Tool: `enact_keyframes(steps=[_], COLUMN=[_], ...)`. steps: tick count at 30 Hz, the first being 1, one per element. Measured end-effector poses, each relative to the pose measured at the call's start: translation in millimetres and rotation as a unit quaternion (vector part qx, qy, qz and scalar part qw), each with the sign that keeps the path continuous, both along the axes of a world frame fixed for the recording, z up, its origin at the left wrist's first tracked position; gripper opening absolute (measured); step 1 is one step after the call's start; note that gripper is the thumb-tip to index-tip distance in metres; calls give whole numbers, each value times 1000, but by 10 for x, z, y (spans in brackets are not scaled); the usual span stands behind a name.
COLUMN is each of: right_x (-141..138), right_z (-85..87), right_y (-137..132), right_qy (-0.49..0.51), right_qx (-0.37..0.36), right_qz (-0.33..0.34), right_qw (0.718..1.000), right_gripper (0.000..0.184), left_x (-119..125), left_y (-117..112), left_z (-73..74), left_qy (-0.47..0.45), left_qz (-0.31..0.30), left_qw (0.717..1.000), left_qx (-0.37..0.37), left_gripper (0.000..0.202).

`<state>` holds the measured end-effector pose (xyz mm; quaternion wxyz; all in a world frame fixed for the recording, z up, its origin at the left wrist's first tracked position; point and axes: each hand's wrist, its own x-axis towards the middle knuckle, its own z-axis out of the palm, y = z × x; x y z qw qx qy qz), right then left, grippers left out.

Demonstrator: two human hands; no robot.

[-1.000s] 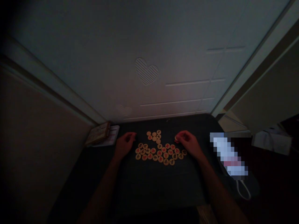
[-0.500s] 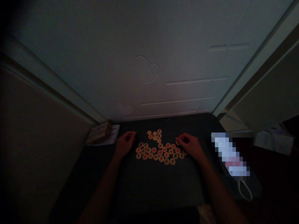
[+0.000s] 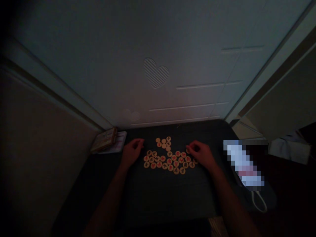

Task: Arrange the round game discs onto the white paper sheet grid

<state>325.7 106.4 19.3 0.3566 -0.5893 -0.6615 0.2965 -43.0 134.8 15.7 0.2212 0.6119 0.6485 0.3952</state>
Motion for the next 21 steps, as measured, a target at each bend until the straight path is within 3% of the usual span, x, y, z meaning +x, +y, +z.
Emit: enact_keyframes(steps=[21], right_x=[-8], right_z=[47], right_y=[-10], right_qy=[-39], right_qx=[11], right_qz=[26], right_qw=[999], right_gripper=[37], left_x=[9], left_y=[-7], left_z=[11], left_qy=[-4], left_qz=[1], left_qw=[1000], left_qx=[-6], left_gripper=[35])
